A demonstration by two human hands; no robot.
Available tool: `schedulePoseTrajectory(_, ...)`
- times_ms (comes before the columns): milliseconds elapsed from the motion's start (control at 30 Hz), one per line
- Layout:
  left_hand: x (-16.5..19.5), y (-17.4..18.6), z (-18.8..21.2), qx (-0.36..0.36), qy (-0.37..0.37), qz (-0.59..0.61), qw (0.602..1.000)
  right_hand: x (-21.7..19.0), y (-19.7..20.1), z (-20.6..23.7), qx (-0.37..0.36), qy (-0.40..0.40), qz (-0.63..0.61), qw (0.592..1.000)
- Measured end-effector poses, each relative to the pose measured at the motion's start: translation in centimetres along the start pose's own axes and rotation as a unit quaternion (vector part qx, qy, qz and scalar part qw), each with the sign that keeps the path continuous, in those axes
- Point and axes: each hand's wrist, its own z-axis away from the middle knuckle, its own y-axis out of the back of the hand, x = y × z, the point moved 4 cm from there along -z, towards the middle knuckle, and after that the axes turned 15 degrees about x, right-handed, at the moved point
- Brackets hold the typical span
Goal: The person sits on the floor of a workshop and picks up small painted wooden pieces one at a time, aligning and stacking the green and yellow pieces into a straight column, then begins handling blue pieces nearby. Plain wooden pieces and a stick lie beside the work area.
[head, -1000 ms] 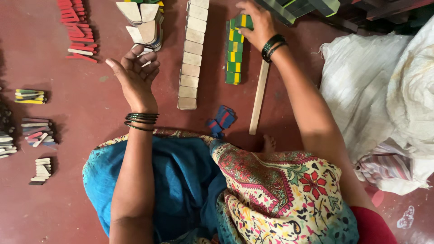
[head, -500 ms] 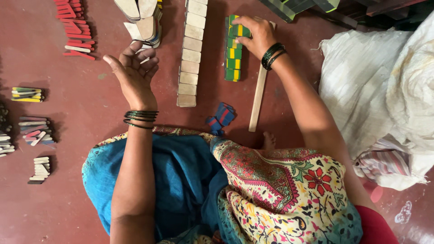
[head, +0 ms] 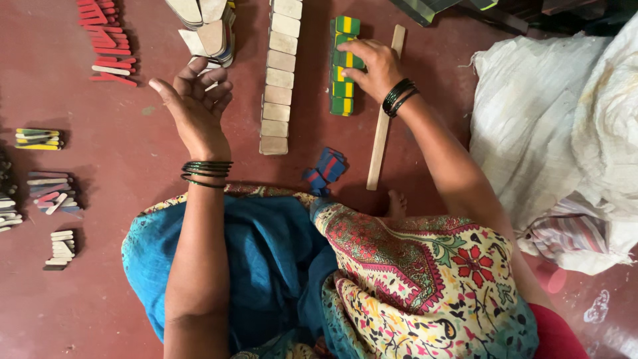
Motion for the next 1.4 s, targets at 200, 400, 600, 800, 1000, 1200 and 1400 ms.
schedulePoseTrajectory(200,0.1,-0.1,0.0,-0.011,-0.002,0.008,1.0,-0.2,0.8,-0.3,0.01,0.008,-0.016,1.0)
schedulePoseTrajectory(400,0.2,0.0,0.1,-0.019,-0.008,0.006,1.0,-0.9,1.2,0.9,0.009,-0.042,-0.01,0.999)
schedulePoseTrajectory(600,0.0,0.1,0.0,-0.016,-0.002,-0.001,1.0,-2.7,0.5,2.5,0.032,0.012,-0.001,0.999)
schedulePoseTrajectory(800,0.3,0.4,-0.1,-0.012,-0.001,0.0,1.0,-2.4,0.2,2.4,0.006,-0.016,-0.013,1.0)
schedulePoseTrajectory(1000,0.5,0.5,0.1,-0.017,-0.008,-0.003,1.0,-2.2,0.3,2.4,0.016,-0.016,-0.014,1.0)
schedulePoseTrajectory(1200,0.7,0.5,0.3,-0.017,-0.008,-0.005,1.0,-3.8,1.0,4.3,0.015,-0.013,0.01,1.0)
schedulePoseTrajectory(1400,0.6,0.3,0.2,-0.016,-0.006,-0.013,1.0,-5.5,0.6,4.8,-0.002,0.033,0.029,0.999)
